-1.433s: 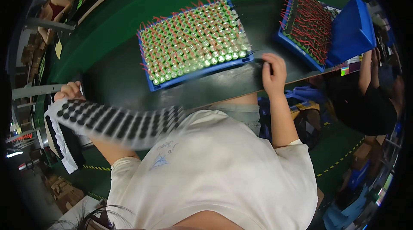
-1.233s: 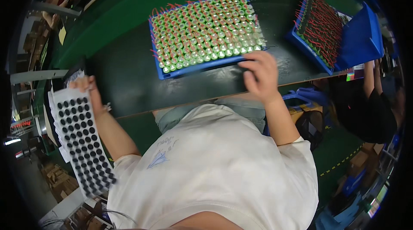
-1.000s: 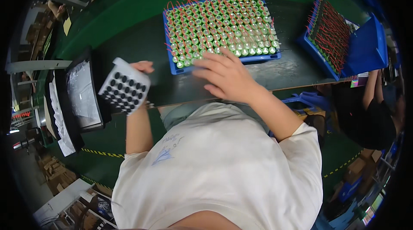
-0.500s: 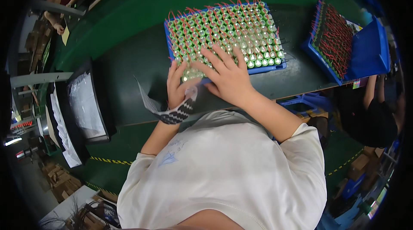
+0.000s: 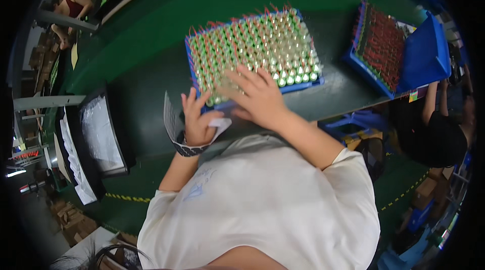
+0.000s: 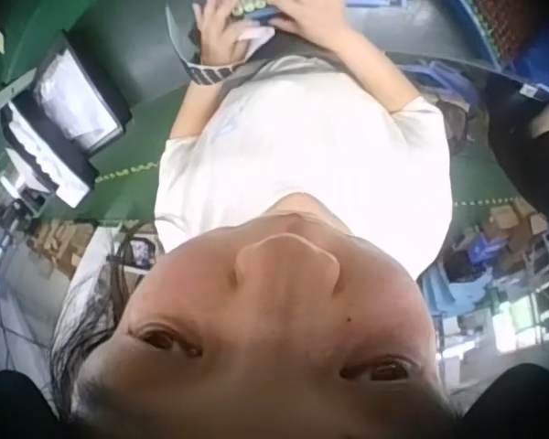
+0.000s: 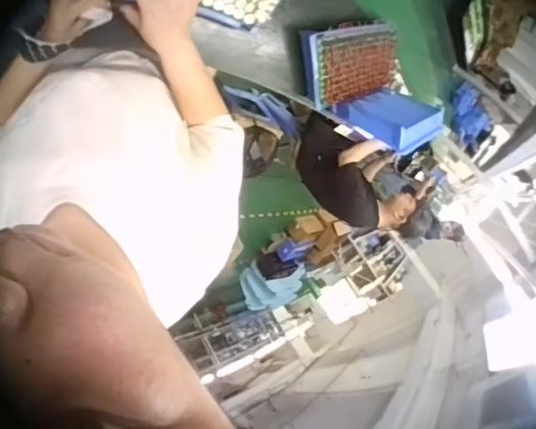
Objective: The person peels circular black stickers from a backing sheet and attaches them one by one onto battery cells arranged in a tray by hand.
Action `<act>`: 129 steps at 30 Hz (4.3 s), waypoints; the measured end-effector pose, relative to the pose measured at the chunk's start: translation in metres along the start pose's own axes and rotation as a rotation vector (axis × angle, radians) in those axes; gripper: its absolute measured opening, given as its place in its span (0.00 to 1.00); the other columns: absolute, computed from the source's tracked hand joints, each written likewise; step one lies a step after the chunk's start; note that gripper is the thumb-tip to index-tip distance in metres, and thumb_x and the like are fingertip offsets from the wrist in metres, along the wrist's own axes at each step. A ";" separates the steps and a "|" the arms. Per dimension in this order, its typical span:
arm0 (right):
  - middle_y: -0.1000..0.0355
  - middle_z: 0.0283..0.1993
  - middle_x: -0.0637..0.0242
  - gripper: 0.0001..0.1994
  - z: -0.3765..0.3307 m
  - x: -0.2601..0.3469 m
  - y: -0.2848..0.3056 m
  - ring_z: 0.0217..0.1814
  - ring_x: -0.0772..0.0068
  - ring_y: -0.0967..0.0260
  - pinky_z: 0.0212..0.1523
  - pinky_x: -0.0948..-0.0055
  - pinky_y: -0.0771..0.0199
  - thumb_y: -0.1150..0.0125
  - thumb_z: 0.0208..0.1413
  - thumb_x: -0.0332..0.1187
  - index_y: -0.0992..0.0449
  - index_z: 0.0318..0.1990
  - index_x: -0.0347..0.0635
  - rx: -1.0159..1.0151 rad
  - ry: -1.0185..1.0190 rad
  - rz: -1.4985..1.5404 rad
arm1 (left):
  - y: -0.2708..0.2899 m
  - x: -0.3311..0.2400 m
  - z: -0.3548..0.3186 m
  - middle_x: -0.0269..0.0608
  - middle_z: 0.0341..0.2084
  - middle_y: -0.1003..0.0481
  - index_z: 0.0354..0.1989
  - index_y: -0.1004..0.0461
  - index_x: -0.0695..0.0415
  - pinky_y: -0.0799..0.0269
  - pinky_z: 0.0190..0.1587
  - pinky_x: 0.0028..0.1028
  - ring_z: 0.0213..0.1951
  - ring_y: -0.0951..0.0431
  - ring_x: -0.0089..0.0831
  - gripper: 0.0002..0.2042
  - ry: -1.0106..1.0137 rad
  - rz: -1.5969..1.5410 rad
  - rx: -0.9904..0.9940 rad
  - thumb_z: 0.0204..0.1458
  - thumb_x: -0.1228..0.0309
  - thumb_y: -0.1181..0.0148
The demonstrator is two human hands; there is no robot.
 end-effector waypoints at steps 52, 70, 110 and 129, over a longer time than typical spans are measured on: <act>0.22 0.37 0.63 0.13 -0.008 -0.025 0.052 0.37 0.66 0.25 0.38 0.71 0.28 0.32 0.45 0.28 0.19 0.41 0.41 -0.166 -0.128 0.754 | 0.026 -0.019 0.031 0.44 0.30 0.23 0.45 0.28 0.61 0.26 0.36 0.31 0.31 0.21 0.35 0.16 0.394 -0.465 -0.218 0.49 0.73 0.33; 0.22 0.33 0.67 0.13 0.001 -0.008 0.080 0.34 0.67 0.26 0.34 0.70 0.29 0.30 0.40 0.26 0.16 0.38 0.49 -0.167 0.070 0.572 | 0.046 -0.066 0.050 0.40 0.31 0.26 0.26 0.22 0.53 0.29 0.33 0.31 0.32 0.25 0.37 0.10 -0.093 -0.351 -0.072 0.36 0.83 0.39; 0.29 0.46 0.62 0.20 -0.018 0.007 0.069 0.44 0.74 0.36 0.36 0.77 0.40 0.39 0.53 0.35 0.25 0.53 0.38 -0.245 -0.088 0.808 | 0.061 -0.062 0.039 0.42 0.38 0.23 0.45 0.22 0.57 0.28 0.35 0.25 0.34 0.24 0.30 0.14 -0.020 -0.141 -0.267 0.49 0.77 0.35; 0.35 0.49 0.65 0.20 -0.022 0.001 0.017 0.48 0.77 0.33 0.52 0.74 0.32 0.43 0.57 0.22 0.40 0.55 0.40 -0.415 -0.510 1.945 | 0.042 -0.092 0.050 0.44 0.47 0.27 0.39 0.20 0.50 0.29 0.39 0.35 0.43 0.25 0.42 0.12 -0.049 -0.094 -0.236 0.43 0.72 0.32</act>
Point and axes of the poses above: each hand's wrist, its own z-axis towards the middle knuckle, its own y-axis out of the back of the hand, x = y × z, the point moved 10 cm from there along z, towards the middle knuckle
